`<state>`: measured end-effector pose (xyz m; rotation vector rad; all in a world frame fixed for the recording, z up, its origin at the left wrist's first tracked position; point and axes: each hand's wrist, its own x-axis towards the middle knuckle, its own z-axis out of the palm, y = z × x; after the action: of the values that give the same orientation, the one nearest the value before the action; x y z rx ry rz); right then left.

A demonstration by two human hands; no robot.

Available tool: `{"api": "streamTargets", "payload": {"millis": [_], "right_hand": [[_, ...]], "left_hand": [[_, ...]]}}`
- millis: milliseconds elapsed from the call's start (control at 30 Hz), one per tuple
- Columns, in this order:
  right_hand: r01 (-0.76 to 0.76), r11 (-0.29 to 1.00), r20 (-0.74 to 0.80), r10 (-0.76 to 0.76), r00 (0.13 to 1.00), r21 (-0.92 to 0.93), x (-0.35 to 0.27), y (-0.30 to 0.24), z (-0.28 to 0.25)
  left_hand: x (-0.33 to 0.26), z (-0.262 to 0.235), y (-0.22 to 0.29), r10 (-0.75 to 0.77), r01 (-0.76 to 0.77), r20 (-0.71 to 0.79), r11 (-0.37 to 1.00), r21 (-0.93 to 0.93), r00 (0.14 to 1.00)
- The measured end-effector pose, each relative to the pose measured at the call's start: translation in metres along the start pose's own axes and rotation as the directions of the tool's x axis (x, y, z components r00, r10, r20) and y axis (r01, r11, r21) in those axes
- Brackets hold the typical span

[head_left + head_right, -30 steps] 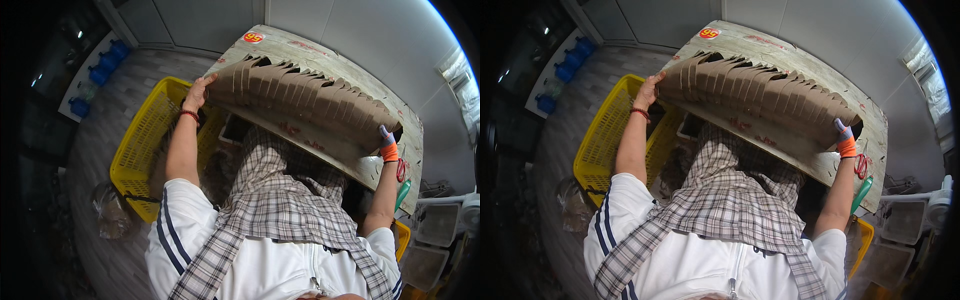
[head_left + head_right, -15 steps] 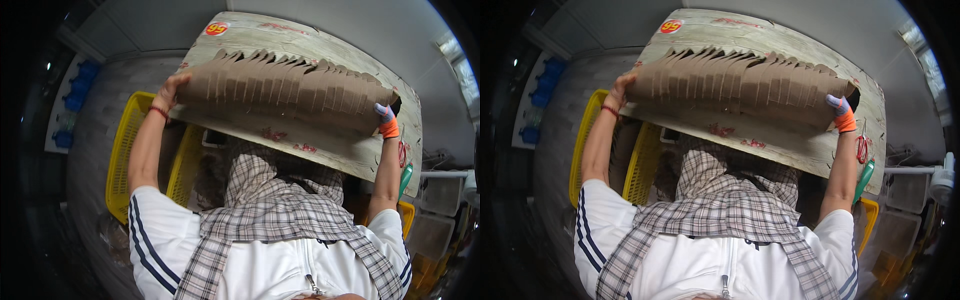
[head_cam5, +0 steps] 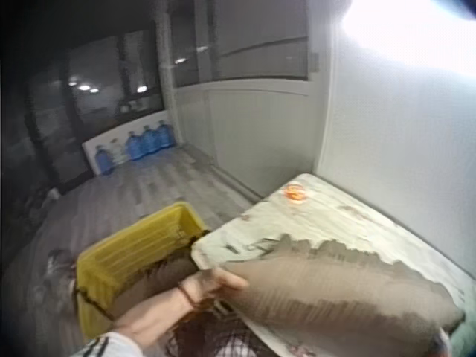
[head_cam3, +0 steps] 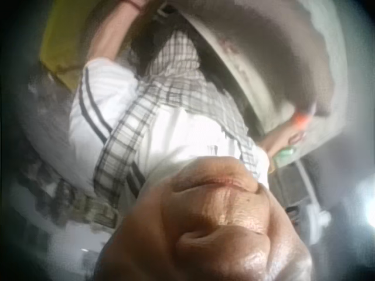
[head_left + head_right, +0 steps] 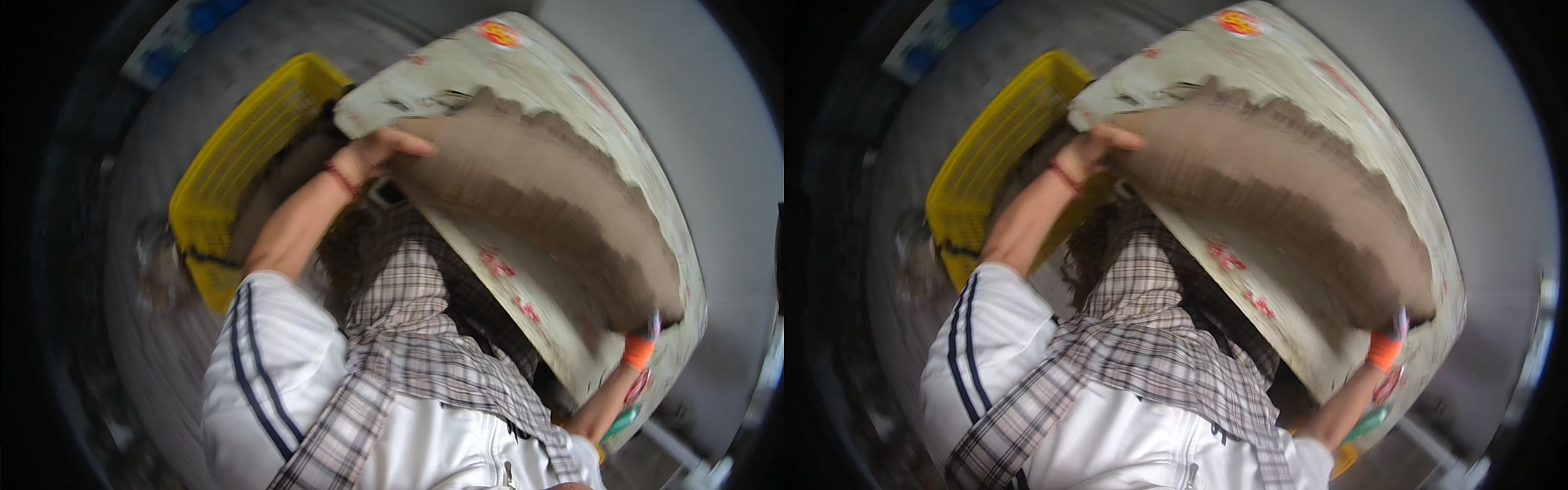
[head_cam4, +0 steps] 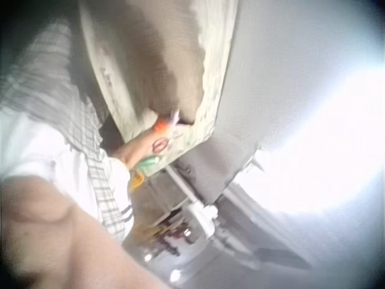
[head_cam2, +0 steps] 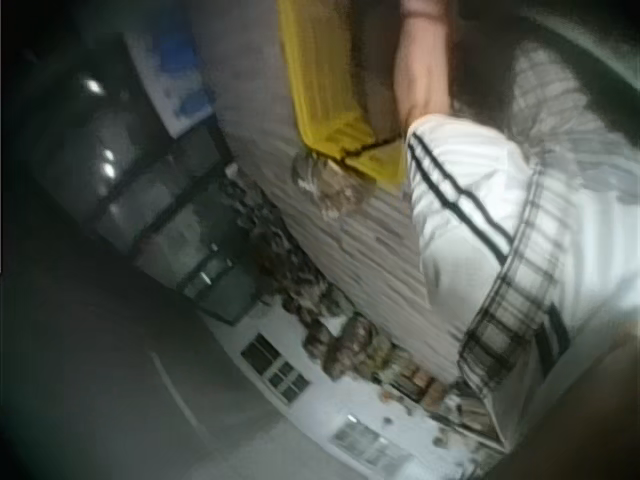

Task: The person trims the edges of corduroy fabric pieces using scissors and a rotary cutter. They cut along the ridges, remove excess material, and place the trimmed pieces into a yellow basket. The person also uses a rotary cutter to refine the edges of individual fabric pieces.

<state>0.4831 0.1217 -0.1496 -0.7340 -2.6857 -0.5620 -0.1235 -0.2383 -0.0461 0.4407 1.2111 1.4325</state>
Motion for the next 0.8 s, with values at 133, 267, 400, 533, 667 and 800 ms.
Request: {"api": "streamTargets", "payload": {"millis": [133, 267, 400, 533, 667, 800], "right_hand": [[-0.422, -0.126, 0.416, 0.561, 0.716, 0.898, -0.029, 0.031, 0.001], [-0.415, -0.304, 0.513, 0.451, 0.730, 0.857, 0.001, 0.054, -0.008], [-0.320, -0.476, 0.508, 0.345, 0.789, 0.819, 0.136, -0.022, -0.089], [-0.240, -0.381, 0.353, 0.259, 0.899, 0.893, 0.246, -0.042, -0.089], [-0.212, -0.435, 0.240, 0.009, 0.971, 0.875, 0.400, -0.151, -0.086], [-0.152, -0.519, 0.027, -0.241, 0.970, 0.841, 0.515, -0.343, -0.063]], "left_hand": [[0.023, 0.004, -0.024, 0.145, -0.129, 0.159, 0.986, -0.108, 0.977], [0.024, -0.012, -0.029, 0.125, -0.091, 0.144, 0.971, -0.222, 0.982], [-0.019, -0.040, -0.027, 0.236, -0.233, -0.032, 0.916, -0.328, 0.971], [-0.090, -0.100, -0.045, 0.281, -0.388, -0.322, 0.857, -0.339, 0.904], [-0.195, -0.186, -0.103, 0.321, -0.613, -0.595, 0.687, -0.389, 0.737], [-0.293, -0.216, -0.121, 0.409, -0.853, -0.809, 0.482, -0.202, 0.422]]}}
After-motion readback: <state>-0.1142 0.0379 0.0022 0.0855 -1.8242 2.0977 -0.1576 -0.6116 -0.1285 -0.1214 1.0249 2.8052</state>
